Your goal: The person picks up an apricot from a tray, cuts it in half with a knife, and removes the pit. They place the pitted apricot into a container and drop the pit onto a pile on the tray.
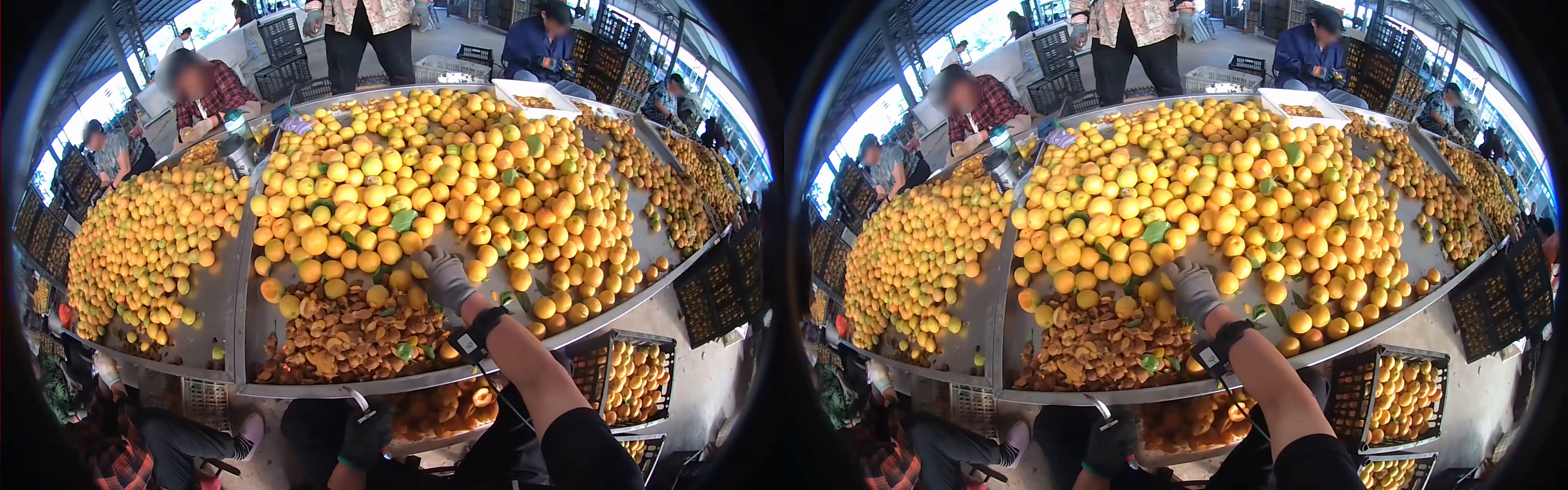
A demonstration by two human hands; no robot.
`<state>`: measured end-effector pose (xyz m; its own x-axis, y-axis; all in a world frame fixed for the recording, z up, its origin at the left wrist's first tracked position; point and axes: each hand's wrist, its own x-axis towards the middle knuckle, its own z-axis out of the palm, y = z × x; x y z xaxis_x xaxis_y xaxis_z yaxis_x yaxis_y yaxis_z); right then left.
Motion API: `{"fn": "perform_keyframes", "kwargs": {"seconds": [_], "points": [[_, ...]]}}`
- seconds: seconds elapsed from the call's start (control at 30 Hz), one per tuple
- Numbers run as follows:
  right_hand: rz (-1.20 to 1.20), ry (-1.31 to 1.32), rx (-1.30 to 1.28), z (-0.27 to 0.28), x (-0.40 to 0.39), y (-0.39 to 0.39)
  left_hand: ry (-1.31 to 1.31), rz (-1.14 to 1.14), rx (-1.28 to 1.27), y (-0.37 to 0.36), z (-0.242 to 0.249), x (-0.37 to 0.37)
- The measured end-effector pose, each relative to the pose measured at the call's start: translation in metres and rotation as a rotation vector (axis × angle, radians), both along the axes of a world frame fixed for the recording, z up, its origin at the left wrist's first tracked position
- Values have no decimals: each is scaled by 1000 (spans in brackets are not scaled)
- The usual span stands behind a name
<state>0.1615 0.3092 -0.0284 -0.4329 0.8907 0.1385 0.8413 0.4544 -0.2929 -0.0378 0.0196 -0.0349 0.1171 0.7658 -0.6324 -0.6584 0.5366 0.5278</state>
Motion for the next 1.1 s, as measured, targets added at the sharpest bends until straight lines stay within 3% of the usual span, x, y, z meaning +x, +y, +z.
{"fn": "perform_keyframes", "kwargs": {"seconds": [0.07,0.13,0.17,0.23,0.3,0.37,0.4,0.43,0.5,0.53,0.57,0.63,0.8,0.87,0.97,1.0,1.03,1.1], "points": [[-50,0,-91,13,1,-10,61,-20,7,1,6,1],[-102,758,-37,14,12,-32,76,-26,74,0,2,0],[-102,751,-38,16,19,-42,92,-37,135,-2,-1,1],[89,1674,-869,26,34,-66,-20,18,123,-3,-9,1],[-16,1746,-944,37,43,-93,-125,65,116,-3,-1,5],[115,1517,-568,33,49,-107,118,21,117,-1,11,11],[112,1999,-952,33,50,-107,117,14,122,-3,13,12],[115,2000,-943,34,51,-113,164,-19,144,-3,15,11],[-8,1591,-602,47,47,-129,213,-50,173,-3,17,11],[-77,1221,-334,40,52,-129,255,-83,176,-3,18,11],[-75,1221,-329,45,53,-133,297,-117,179,-3,19,11],[1,680,172,57,55,-142,314,-128,180,-2,20,13],[-152,966,-43,6,56,-137,317,-150,208,-4,18,13],[-240,1332,-391,-1,57,-133,376,-165,197,-5,20,14],[-238,1126,-298,4,57,-134,213,-143,225,-8,2,8],[-349,1519,-633,11,55,-132,212,-136,225,-7,-1,8],[-350,1515,-640,16,52,-132,211,-121,213,-7,-4,9],[-257,1828,-762,32,44,-136,205,-108,192,-7,-6,10]]}}
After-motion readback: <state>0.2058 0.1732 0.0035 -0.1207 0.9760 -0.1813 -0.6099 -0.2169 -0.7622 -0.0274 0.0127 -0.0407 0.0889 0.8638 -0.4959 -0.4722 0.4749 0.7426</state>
